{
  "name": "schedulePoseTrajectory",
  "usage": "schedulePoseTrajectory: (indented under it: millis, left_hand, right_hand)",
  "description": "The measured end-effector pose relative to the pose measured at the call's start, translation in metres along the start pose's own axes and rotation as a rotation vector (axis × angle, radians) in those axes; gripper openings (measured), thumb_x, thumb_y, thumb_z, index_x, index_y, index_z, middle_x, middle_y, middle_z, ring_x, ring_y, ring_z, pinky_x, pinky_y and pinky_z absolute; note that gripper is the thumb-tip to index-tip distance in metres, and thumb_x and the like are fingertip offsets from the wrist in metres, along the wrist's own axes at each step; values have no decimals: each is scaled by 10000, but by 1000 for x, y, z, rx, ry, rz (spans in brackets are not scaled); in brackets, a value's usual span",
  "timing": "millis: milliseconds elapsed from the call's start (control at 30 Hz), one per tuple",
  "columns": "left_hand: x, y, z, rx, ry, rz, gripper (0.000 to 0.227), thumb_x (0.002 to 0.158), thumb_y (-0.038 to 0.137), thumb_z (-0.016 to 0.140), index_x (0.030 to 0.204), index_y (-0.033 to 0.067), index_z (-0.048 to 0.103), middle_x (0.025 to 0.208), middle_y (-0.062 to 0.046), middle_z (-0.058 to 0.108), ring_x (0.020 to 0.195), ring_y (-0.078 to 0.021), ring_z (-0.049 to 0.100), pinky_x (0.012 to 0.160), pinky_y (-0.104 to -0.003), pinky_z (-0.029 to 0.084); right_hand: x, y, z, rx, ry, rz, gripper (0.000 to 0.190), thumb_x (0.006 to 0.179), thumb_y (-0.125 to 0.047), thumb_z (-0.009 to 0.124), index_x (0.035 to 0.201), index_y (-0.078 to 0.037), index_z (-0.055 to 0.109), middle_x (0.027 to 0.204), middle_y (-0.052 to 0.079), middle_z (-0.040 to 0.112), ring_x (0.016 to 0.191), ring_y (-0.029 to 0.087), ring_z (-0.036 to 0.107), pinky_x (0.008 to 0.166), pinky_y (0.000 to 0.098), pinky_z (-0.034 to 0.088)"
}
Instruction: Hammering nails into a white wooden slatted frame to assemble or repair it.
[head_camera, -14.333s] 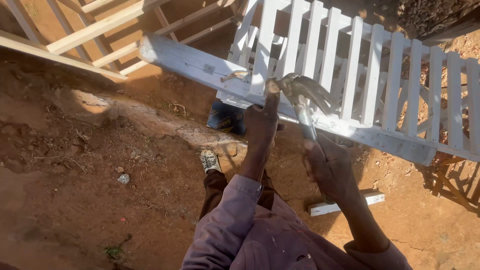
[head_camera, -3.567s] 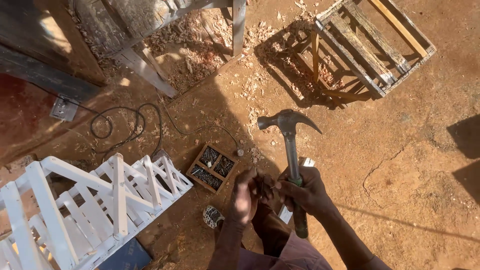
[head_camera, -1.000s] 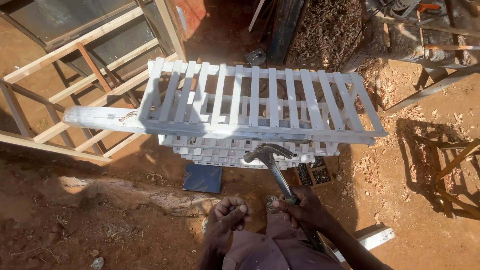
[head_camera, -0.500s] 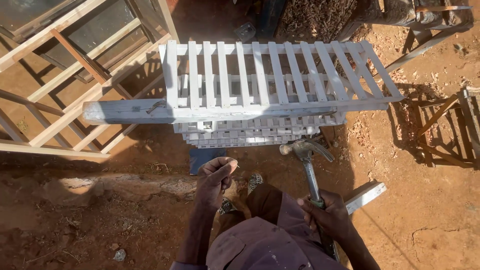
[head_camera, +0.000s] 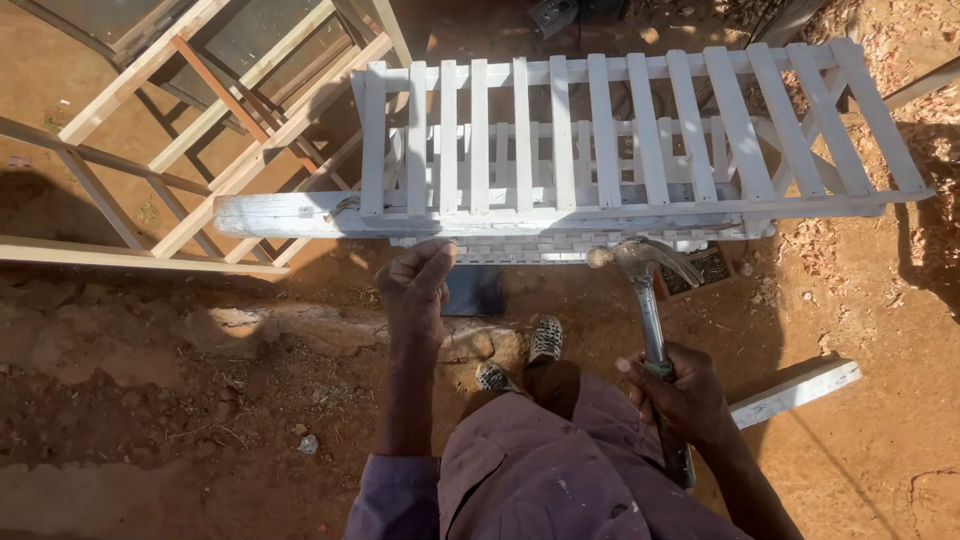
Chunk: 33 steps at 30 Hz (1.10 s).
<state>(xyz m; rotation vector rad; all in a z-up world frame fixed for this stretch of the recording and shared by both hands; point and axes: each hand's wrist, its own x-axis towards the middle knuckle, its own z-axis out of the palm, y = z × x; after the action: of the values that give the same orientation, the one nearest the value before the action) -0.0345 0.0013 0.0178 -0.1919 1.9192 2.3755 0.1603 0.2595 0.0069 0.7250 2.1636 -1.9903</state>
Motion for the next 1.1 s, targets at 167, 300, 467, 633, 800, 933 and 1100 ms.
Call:
schedulePoseTrajectory:
  millis: [167,300,467,633,800,933,1100]
  left_hand:
    - [32,7,-13,19,208,70,109,855,123,805,920,36,793,507,15,463,488,-39,368,466,-233,286]
    - [48,7,-23,118,298,257,133,816,120,866,914,44,817,667,-91,661,676,-79,563,667,-258,501]
    - [65,13,-30,176,255,285,82,863,92,841,915,39,806,678,-61,631,705,-55,511,684,-256,472]
    - [58,40,-19,200,204,247,114,885,147,835,909,44,792,700,-37,600,746,-64,489,695,-272,443]
    - [61,38,-17,429,34,220,74,958,111,754,980,58,800,544,-4,466,585,-34,425,571,-255,390]
    - [68,24,-24,491,9,237,108,989,98,704,1004,45,797,521,-34,481,534,-56,424,528,-271,390]
    - [70,23,-25,571,-52,378,163,1047,120,654,1057,15,779,520,-93,474,532,-88,446,518,-295,388]
  right_hand:
    - [21,6,-11,31,16,32,218,882,-97,761,800,85,674,486,216,643,289,249,597,275,353,473]
    - [33,8,-20,59,46,13,201,889,-54,763,825,121,689,469,253,632,290,255,607,263,358,490]
    - [37,-18,-12,77,73,60,248,899,-66,737,758,120,654,392,254,553,200,278,516,186,375,404]
    - [43,-17,1,70,83,24,214,902,-36,733,794,129,650,428,280,579,205,321,557,164,399,428]
    - [44,-19,18,65,82,11,199,908,-36,728,843,142,670,467,272,620,259,284,601,234,368,492]
    - [49,-10,26,105,87,17,195,905,-29,735,852,135,643,473,272,611,269,283,602,242,369,493]
    - [48,-15,27,114,54,-11,183,893,-33,740,839,119,655,471,237,621,274,238,607,247,327,488]
